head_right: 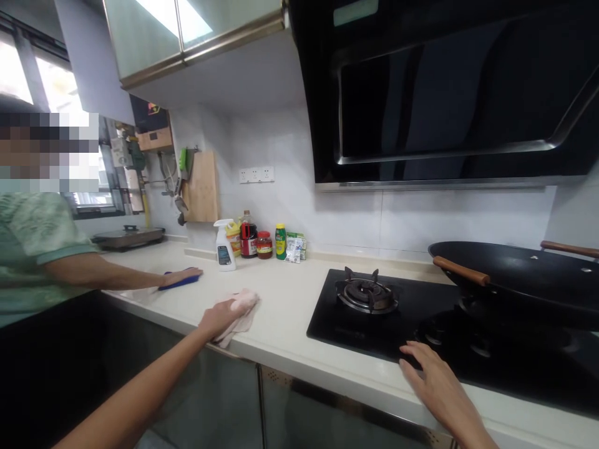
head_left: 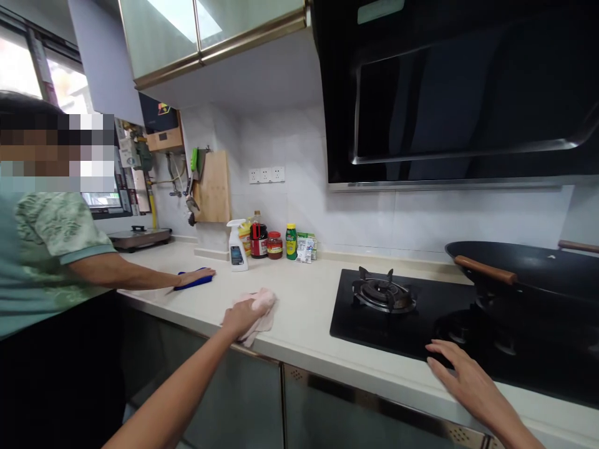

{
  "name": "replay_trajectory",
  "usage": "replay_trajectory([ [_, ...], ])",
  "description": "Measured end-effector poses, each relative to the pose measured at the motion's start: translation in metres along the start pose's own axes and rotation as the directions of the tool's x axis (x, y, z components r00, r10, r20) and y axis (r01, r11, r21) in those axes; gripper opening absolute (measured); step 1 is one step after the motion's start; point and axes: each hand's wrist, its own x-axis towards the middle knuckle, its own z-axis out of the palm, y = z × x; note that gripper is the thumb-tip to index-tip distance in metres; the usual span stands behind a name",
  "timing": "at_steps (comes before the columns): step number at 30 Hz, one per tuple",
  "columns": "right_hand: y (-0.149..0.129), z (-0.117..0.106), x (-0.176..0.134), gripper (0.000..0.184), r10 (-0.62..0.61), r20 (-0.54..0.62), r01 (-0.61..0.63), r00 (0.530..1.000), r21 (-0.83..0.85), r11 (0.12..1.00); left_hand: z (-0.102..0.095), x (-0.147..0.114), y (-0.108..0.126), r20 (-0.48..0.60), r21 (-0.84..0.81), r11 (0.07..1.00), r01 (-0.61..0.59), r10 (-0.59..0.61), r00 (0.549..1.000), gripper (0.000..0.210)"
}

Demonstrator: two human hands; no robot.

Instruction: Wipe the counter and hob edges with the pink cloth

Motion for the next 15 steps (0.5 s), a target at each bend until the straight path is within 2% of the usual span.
replay_trajectory([
  [3, 0.001, -0.001, -0.001, 0.053, -0.006, 0.003, 0.006, 1.000, 0.003, 1.000, -0.007, 0.001, -0.029, -0.045, 0.016, 0.995, 0.100, -0.099, 0.994, 0.085],
  [6, 0.004, 0.000, -0.001, 0.054, -0.020, -0.007, 0.020, 1.000, 0.001, 1.000, -0.005, -0.005, -0.037, -0.099, 0.021, 0.989, 0.148, -0.146, 0.984, 0.085],
  [10, 0.007, 0.004, 0.000, 0.057, -0.015, -0.013, 0.016, 1.000, 0.006, 1.000, 0.006, -0.016, -0.024, -0.179, 0.023, 0.987, 0.159, -0.153, 0.972, 0.085],
  [15, 0.011, 0.006, 0.001, 0.059, 0.013, 0.004, -0.013, 1.000, 0.016, 1.000, 0.024, -0.041, 0.012, -0.259, -0.005, 0.998, 0.061, -0.060, 0.964, 0.072],
])
